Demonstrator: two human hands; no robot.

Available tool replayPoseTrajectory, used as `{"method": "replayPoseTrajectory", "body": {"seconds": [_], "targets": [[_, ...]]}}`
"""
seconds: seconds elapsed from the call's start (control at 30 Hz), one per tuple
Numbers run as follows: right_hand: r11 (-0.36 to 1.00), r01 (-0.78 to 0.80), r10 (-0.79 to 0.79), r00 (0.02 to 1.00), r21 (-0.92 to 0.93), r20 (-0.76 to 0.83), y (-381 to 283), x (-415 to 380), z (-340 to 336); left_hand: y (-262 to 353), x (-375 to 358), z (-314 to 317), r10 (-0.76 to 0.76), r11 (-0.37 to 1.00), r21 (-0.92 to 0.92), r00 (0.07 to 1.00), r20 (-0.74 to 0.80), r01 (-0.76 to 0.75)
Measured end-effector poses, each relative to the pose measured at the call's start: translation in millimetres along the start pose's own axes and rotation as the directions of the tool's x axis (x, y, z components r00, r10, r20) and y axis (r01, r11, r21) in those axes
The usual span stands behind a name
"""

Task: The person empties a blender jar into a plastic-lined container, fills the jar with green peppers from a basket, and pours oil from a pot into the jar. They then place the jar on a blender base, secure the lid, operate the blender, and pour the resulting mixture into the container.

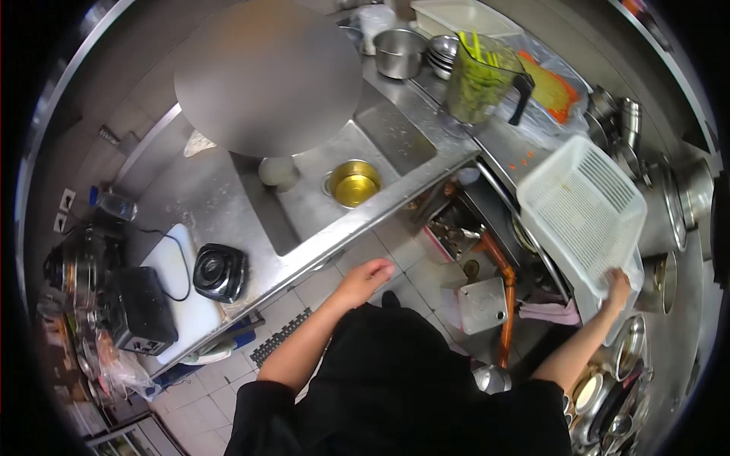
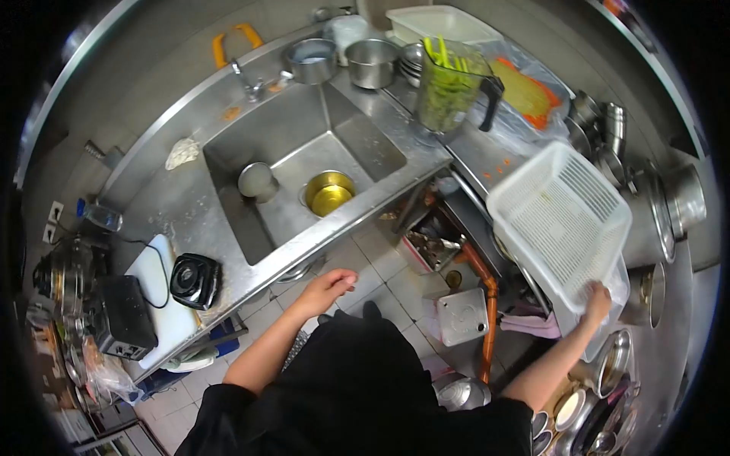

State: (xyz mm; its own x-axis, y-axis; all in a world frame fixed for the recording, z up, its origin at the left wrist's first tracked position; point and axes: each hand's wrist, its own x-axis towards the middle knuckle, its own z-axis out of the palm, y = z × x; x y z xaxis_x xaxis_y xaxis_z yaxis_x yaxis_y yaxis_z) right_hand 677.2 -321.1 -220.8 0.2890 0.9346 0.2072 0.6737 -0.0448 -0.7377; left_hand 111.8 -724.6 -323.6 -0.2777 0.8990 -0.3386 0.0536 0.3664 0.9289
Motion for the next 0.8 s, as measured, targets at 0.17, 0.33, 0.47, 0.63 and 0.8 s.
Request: {"method": "replayPoseTrajectory", "body": {"seconds": [0.17, 0.33, 0.47, 0.63, 0.8], "targets": [[0.983, 0.009, -0.018, 0.999, 0.181, 0.049, -43.4, -46.6, -111.8, 29.9, -44.7, -49.1, 0.034, 0.989, -0.145, 0.999, -0.007, -0.034], [0.979, 0.120, -0.115, 0.993, 0.166, -0.035, -127.2, -78.5, -143.8, 8.5, -68.4, -100.7, 0.060, 0.951, -0.289, 0.981, -0.184, -0.112], [0.970, 0.034, -0.020, 0.998, 0.241, -0.060, -146.8, -59.0, -96.3, -2.9, -53.2, -116.6, 0.064, 0.929, -0.349, 0.980, -0.188, -0.128], [0.961, -0.128, 0.142, 0.989, 0.246, -0.040, -70.4, -15.2, -7.0, -13.3, -6.1, -144.8, 0.017, 0.916, -0.376, 0.953, -0.304, -0.136], [0.924, -0.251, 0.265, 0.964, 0.287, -0.009, -20.5, -2.7, 60.8, 6.9, 84.7, -184.8, 0.053, 0.971, -0.191, 0.907, -0.418, -0.145]]}}
